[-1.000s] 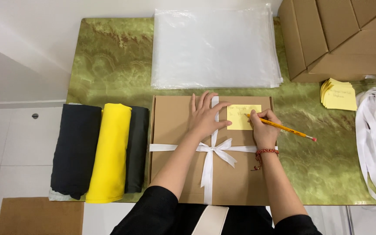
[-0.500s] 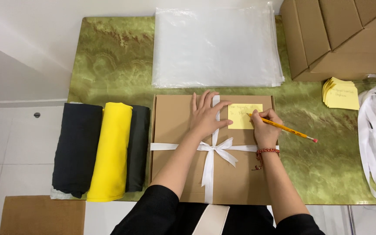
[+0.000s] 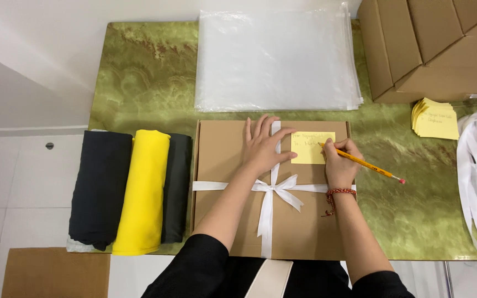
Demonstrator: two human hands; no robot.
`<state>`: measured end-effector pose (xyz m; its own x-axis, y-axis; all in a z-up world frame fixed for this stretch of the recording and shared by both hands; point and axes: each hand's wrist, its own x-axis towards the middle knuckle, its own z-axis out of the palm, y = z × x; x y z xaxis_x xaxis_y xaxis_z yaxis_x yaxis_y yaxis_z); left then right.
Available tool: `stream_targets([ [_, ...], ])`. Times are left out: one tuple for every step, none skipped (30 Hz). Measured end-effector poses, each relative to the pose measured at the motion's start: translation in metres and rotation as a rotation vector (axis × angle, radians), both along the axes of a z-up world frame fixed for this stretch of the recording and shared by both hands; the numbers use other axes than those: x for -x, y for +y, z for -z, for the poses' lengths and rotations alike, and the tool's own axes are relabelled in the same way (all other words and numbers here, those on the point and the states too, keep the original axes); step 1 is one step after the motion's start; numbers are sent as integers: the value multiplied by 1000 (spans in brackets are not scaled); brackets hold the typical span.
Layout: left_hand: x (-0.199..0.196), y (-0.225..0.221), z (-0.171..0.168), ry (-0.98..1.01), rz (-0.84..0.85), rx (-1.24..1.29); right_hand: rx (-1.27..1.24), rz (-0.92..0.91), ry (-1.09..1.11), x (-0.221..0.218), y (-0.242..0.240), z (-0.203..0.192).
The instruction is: Tying a ribbon on a box, writing a note, and bagging clothes for shipment.
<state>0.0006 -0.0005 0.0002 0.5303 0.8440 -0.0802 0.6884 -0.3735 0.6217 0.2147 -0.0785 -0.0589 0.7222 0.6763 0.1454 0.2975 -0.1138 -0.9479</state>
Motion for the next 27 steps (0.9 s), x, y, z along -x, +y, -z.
stream_targets([
  [0, -1, 0, -1, 4, 2, 2, 4, -1, -1, 0, -1],
  [-1, 0, -1, 11, -1, 1, -13, 13, 30, -1, 0, -1],
  [-1, 0, -2, 24, -5, 0, -28, 22, 60, -1, 1, -2],
  [0, 0, -3, 24, -6, -1, -29, 20, 61, 0, 1, -4],
  [0, 0, -4, 26, -5, 2, -23, 17, 52, 2, 1, -6],
  [0, -1, -4, 27, -4, 8, -14, 15, 43, 3, -1, -7],
  [0, -2, -4, 28, -5, 10, -11, 14, 44, 2, -2, -3],
  [0, -1, -4, 16, -5, 16, -30, 14, 51, 1, 0, 2],
  [0, 0, -4, 4, -5, 21, -48, 15, 58, 0, 1, 6],
  [0, 0, -4, 4, -8, 18, -51, 12, 58, -2, 1, 7],
  [0, 0, -5, 8, -4, 16, -48, 27, 32, -4, 1, 8],
  [0, -1, -4, 13, 1, 18, -42, 43, 7, -5, -1, 9],
  [1, 0, -4, 14, 0, 19, -41, 41, 8, -2, 1, 9],
  [1, 0, -4, 13, 0, 17, -43, 41, 1, -1, 1, 8],
  [0, 0, -4, 13, 1, 15, -45, 41, -7, 0, 1, 7],
  [0, -1, -3, 13, 2, 19, -42, 41, -6, -2, 0, 9],
  [0, -2, -3, 12, 1, 16, -38, 44, 4, -3, -1, 10],
  [0, 0, -4, 10, -2, 8, -39, 43, 13, -5, 2, 11],
  [0, -1, -4, 9, -4, 7, -40, 41, 13, -5, 1, 10],
  [0, -1, -3, 7, -6, 6, -49, 52, 3, -5, 1, 10],
  [0, -1, -3, 5, -8, 4, -58, 64, -8, -4, 1, 9],
  [1, -1, -3, 4, -9, 4, -58, 63, -9, -2, 1, 7],
  [1, 0, -4, 10, -8, 6, -51, 66, -30, -1, 1, 6],
  [0, -1, -4, 15, -5, 10, -43, 71, -51, 0, 0, 4],
  [-1, -1, -4, 13, -4, 12, -41, 72, -53, -9, -2, 14],
  [-1, -1, -4, 14, -5, 4, -10, 97, -179, -16, -2, 25],
  [-1, -1, -4, 14, -6, -4, 20, 121, -306, -23, -3, 35],
])
